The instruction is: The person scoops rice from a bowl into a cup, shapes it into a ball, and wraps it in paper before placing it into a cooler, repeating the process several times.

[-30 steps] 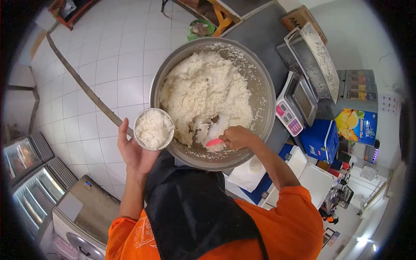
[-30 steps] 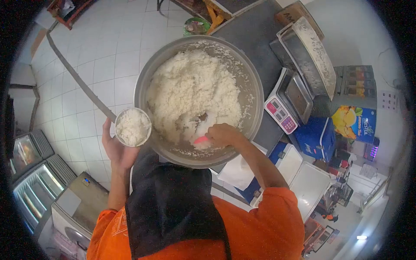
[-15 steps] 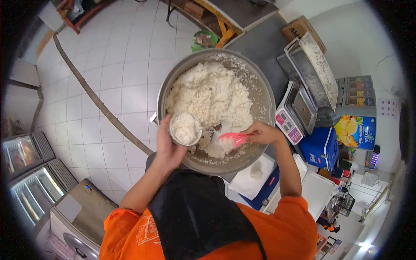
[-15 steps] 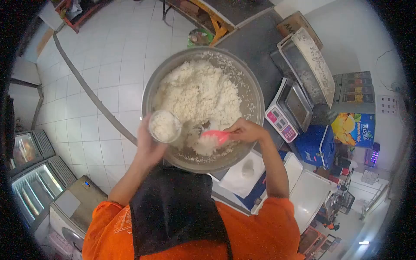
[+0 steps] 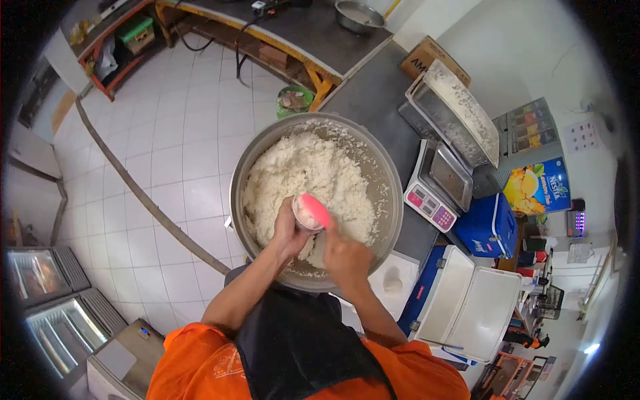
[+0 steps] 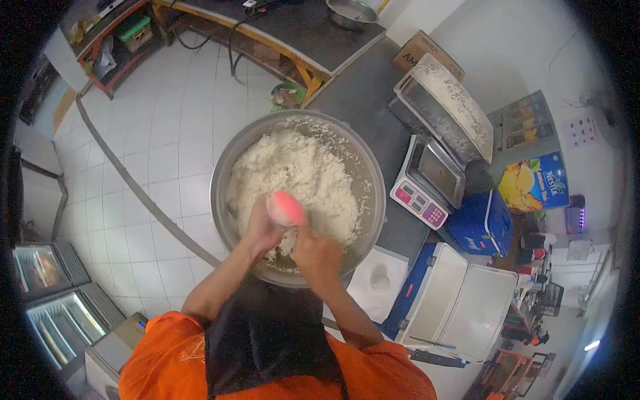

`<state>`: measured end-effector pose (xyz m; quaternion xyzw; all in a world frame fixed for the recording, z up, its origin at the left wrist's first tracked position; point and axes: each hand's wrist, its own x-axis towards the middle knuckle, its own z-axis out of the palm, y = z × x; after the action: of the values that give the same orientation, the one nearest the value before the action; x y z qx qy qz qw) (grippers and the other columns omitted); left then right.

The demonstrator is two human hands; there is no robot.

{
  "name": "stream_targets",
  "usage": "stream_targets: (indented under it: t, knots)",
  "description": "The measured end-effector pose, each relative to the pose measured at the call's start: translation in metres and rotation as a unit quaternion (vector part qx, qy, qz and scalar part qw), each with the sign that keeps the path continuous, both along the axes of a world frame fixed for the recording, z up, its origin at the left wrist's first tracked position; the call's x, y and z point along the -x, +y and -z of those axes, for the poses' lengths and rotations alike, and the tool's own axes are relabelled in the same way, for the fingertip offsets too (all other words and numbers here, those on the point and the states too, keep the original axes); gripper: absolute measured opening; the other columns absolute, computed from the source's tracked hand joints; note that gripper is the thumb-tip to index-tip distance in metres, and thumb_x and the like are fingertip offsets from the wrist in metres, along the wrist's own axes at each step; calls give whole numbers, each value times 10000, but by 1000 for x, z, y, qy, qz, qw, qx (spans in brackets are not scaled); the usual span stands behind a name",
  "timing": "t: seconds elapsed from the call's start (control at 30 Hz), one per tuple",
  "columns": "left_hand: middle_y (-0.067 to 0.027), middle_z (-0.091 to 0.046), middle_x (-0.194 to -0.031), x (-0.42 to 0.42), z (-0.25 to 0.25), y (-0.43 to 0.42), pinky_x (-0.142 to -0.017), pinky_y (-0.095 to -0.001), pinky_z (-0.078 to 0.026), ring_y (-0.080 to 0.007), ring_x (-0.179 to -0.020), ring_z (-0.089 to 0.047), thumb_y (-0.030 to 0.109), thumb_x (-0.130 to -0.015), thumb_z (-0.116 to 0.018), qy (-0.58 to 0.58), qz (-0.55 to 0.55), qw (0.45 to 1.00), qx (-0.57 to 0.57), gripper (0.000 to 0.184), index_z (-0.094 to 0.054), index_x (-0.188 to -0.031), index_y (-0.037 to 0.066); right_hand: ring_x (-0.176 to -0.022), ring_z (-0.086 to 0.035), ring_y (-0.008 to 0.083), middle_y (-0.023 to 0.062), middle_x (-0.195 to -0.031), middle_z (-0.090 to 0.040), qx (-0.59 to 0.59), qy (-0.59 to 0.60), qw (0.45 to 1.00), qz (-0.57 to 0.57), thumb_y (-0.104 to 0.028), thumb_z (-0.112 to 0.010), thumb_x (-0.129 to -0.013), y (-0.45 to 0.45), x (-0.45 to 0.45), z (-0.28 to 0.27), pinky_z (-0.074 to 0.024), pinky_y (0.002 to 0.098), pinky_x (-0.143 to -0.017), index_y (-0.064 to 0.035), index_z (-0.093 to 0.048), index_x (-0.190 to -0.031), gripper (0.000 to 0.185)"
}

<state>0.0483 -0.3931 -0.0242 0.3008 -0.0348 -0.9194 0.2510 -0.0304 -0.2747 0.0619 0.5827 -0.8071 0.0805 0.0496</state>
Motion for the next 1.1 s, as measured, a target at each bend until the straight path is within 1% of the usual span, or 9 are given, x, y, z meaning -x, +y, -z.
stream_targets:
  t: [0.1, 0.2, 0.43, 0.53, 0.57, 0.7, 0.8, 1.0, 1.1]
  knots:
    - [-64, -666, -1045, 3, -19, -7, -846, -419, -543, -205, -957, -652, 342, -981, -446, 16, -55, 998, -6, 322, -617, -1119, 107, -550, -652, 310, 216, -778, -685, 74, -239, 954, 166, -189, -505, -971, -1, 29, -39, -498, 406, -524, -4, -668, -1165, 313]
    - [-66, -668, -1048, 5, -7, -7, -820, -432, -556, -211, -942, -660, 333, -984, -456, 5, -41, 999, 15, 318, -617, -1134, 103, -659, -669, 360, 241, -781, -670, 114, -361, 922, 80, -233, -496, -994, -1, 36, -31, -506, 431, -623, 4, -679, -1104, 319]
    - [-61, -666, -1054, -2, -7, -3, -763, -416, -576, -211, -921, -665, 353, -1003, -467, -37, 59, 996, 49, 324, -592, -1173, 108, -793, -668, 436, 298, -793, -647, -149, -282, 946, 52, -214, -525, -973, 0, 40, -18, -509, 488, -736, 17, -687, -928, 286]
    - [-66, -656, -1073, -4, -7, -4, -773, -414, -584, -221, -921, -665, 358, -1009, -462, -6, 84, 995, 49, 333, -575, -1187, 99, -851, -664, 433, 285, -880, -659, -104, -398, 908, 82, -194, -501, -946, -8, 62, -61, -504, 527, -770, -2, -691, -926, 271]
    - [-74, -652, -1094, -1, 0, 1, -782, -419, -588, -230, -939, -666, 362, -1009, -465, -7, 68, 996, 50, 346, -564, -1199, 90, -827, -662, 429, 294, -863, -655, -76, -338, 938, -16, -219, -519, -949, -7, 57, -40, -509, 495, -755, 16, -693, -912, 295]
    - [-94, -643, -1140, -8, 5, 1, -813, -436, -591, -243, -997, -665, 357, -1012, -470, 2, 97, 991, 92, 361, -548, -1211, 66, -800, -650, 435, 283, -840, -655, -156, -319, 934, 39, -217, -526, -948, -17, 47, -41, -502, 463, -728, 19, -691, -917, 290]
    - [-119, -638, -1187, -6, -2, -3, -849, -455, -587, -261, -1053, -657, 347, -1030, -415, 8, 81, 994, 77, 383, -541, -1245, 57, -695, -671, 285, 270, -767, -659, -96, -384, 918, -4, -208, -558, -950, -10, 56, -31, -509, 400, -667, 49, -683, -906, 289]
    - [-158, -584, -1277, -40, -40, -14, -911, -440, -565, -285, -1120, -621, 251, -1052, -328, 40, 1, 997, 64, 397, -480, -1326, 7, -882, -682, 387, 277, -886, -672, -90, -408, 906, 72, -313, -561, -951, 7, 77, -30, -510, 444, -786, -23, -698, -1060, 339]
    - [-158, -574, -1296, -52, -66, -9, -964, -446, -530, -305, -1158, -600, 261, -1052, -346, 67, -30, 996, 55, 410, -457, -1352, 6, -1257, -525, 420, 261, -1340, -546, -165, -215, 957, 108, -419, -650, -910, 25, 62, 9, -423, 420, -1058, 5, -445, -1436, 706]
